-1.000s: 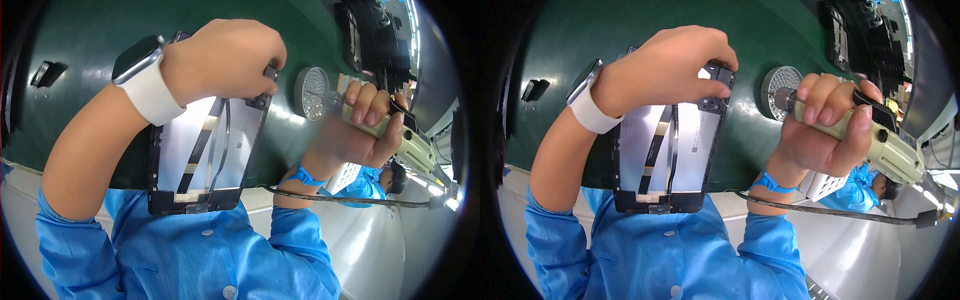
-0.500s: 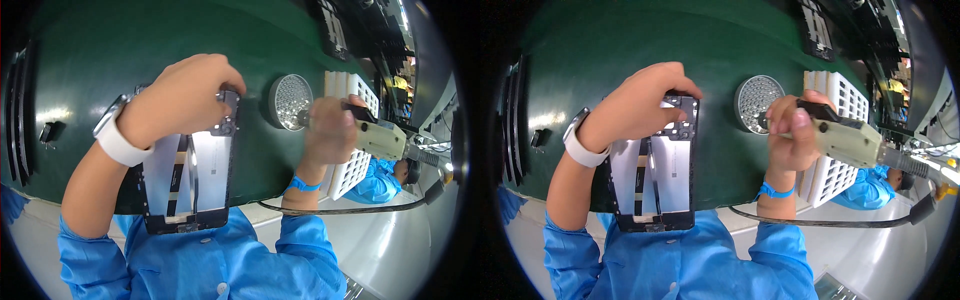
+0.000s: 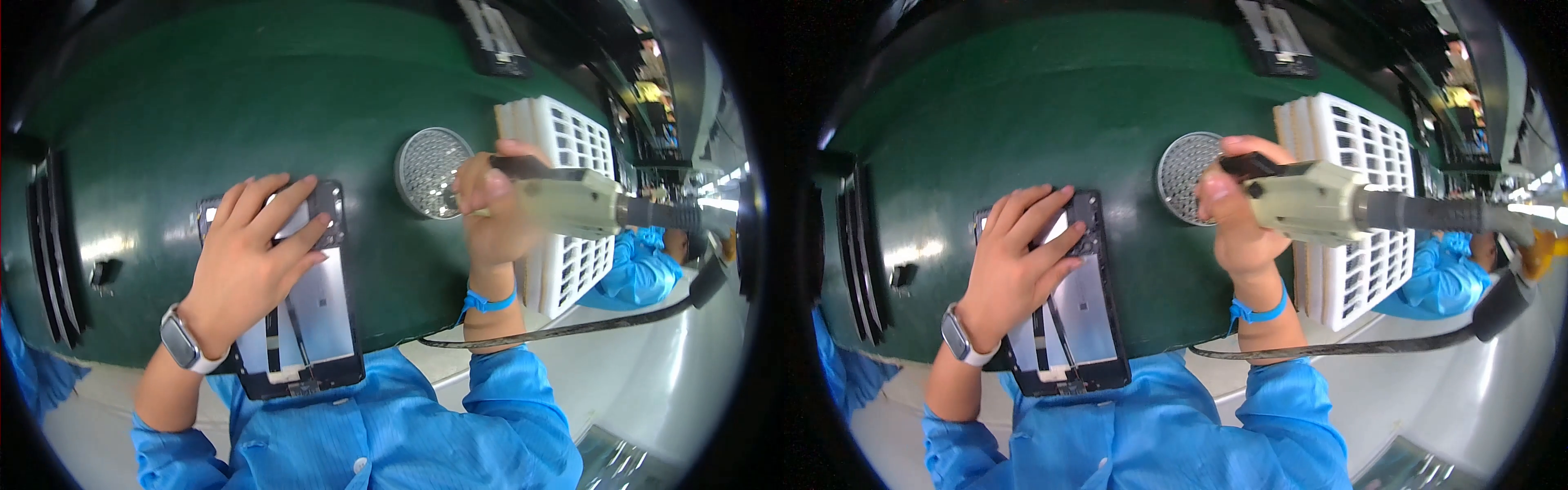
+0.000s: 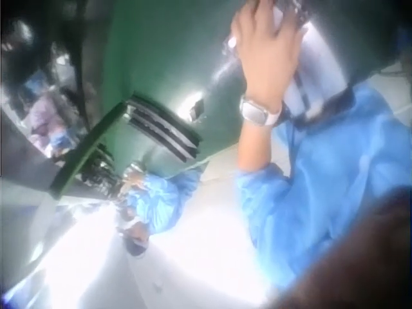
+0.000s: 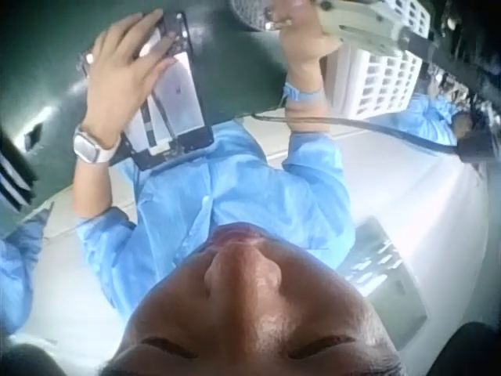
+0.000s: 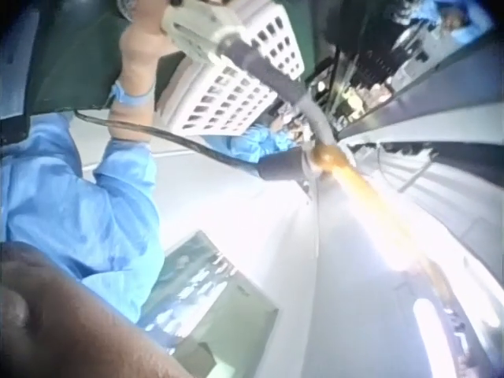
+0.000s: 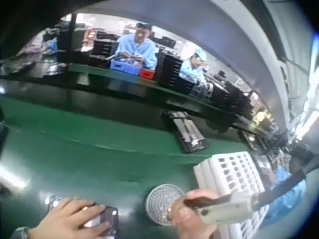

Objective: The person drives screws into tablet components using an electric screwdriver and places the assembled tablet onto the conveyor belt.

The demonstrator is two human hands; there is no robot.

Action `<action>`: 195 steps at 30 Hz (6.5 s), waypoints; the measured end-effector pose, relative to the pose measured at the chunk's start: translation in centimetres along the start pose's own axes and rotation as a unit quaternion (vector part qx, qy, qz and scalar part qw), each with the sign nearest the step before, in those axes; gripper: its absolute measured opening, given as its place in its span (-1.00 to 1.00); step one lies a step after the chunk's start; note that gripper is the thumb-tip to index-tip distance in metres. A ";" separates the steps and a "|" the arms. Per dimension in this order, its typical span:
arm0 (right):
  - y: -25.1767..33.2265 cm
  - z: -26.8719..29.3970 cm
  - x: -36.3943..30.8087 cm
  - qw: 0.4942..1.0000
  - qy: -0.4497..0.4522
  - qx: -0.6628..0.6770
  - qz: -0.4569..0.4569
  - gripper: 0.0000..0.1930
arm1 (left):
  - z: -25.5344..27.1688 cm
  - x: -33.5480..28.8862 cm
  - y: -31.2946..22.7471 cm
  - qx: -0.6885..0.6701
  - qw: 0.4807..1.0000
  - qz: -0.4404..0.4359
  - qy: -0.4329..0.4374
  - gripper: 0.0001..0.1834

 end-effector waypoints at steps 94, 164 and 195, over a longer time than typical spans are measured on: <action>0.5 1.0 1.2 0.997 0.022 -0.043 0.065 -0.62 | -8.4 25.5 9.3 -0.029 0.997 0.074 0.000 0.00; 0.9 -1.0 0.7 0.995 0.025 -0.083 0.042 -0.70 | -0.8 -7.6 -1.6 0.000 0.978 0.187 -0.088 -0.48; 0.5 -1.1 0.3 0.994 0.031 -0.104 0.032 -0.70 | 5.4 -12.5 0.9 0.199 0.941 0.198 -0.190 -0.47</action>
Point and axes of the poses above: each hand's wrist, its own x-axis towards the middle knuckle, its own z-axis out of the back of the hand, y = z × x, the point moved 3 cm from there along x, towards the middle knuckle, and after that the axes turned 7 degrees about y, right-handed, at the moved point
